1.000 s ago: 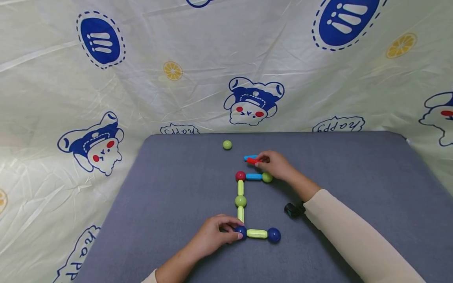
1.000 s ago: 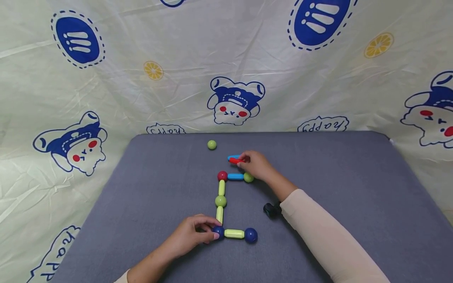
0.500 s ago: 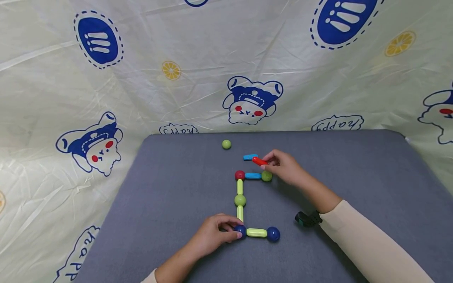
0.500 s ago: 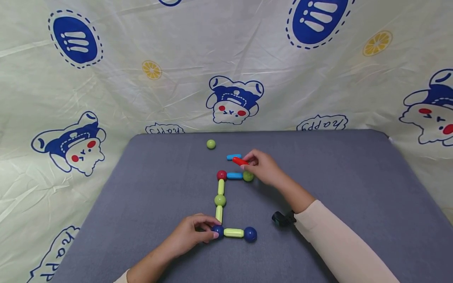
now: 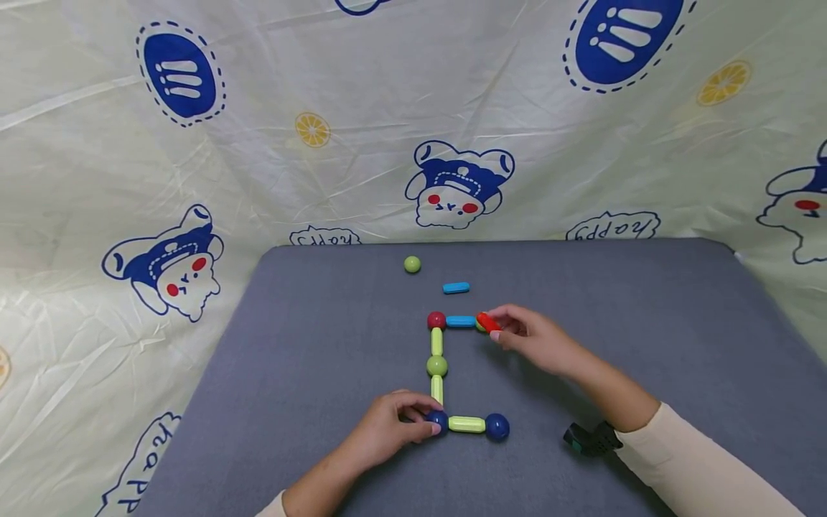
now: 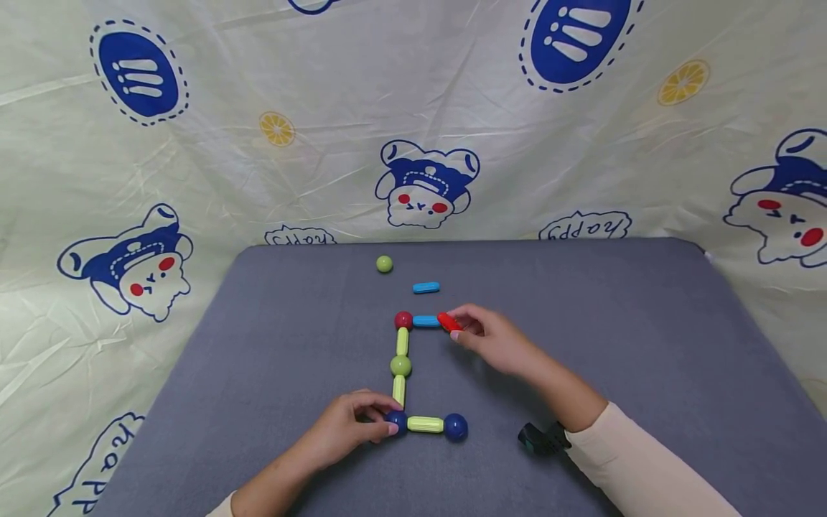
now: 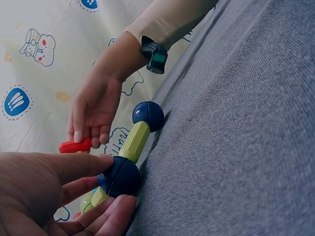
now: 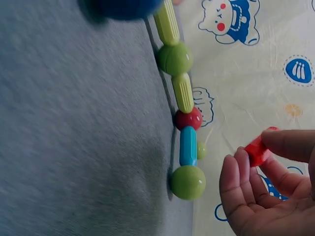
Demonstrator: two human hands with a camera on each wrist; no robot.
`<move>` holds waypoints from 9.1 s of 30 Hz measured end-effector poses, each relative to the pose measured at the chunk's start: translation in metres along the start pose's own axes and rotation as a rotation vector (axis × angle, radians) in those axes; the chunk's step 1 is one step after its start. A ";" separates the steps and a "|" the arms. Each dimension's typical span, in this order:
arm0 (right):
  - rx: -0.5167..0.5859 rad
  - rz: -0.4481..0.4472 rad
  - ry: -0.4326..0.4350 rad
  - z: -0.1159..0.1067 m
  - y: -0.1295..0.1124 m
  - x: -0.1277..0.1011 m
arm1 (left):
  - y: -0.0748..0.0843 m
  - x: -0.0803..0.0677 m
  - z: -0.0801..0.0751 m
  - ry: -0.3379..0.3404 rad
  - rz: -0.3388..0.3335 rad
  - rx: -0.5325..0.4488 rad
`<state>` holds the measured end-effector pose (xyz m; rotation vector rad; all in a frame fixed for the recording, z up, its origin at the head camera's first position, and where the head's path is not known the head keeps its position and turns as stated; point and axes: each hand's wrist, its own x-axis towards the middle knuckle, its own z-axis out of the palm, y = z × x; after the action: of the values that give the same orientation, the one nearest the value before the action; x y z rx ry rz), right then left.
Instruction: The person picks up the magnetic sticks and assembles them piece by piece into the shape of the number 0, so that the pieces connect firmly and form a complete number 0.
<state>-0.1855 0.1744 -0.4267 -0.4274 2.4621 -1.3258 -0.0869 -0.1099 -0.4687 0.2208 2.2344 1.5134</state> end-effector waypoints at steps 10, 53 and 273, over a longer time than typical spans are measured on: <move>0.066 0.012 -0.045 0.013 0.009 -0.024 | 0.000 0.000 0.000 -0.002 0.003 0.007; 0.195 0.163 -0.168 0.042 0.029 -0.048 | -0.001 0.000 0.001 0.008 0.010 0.039; 0.190 0.156 -0.131 0.047 0.032 -0.049 | 0.072 0.143 -0.031 0.136 0.269 0.301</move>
<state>-0.1258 0.1752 -0.4720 -0.2616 2.1907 -1.4023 -0.2356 -0.0556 -0.4300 0.5426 2.6251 1.3448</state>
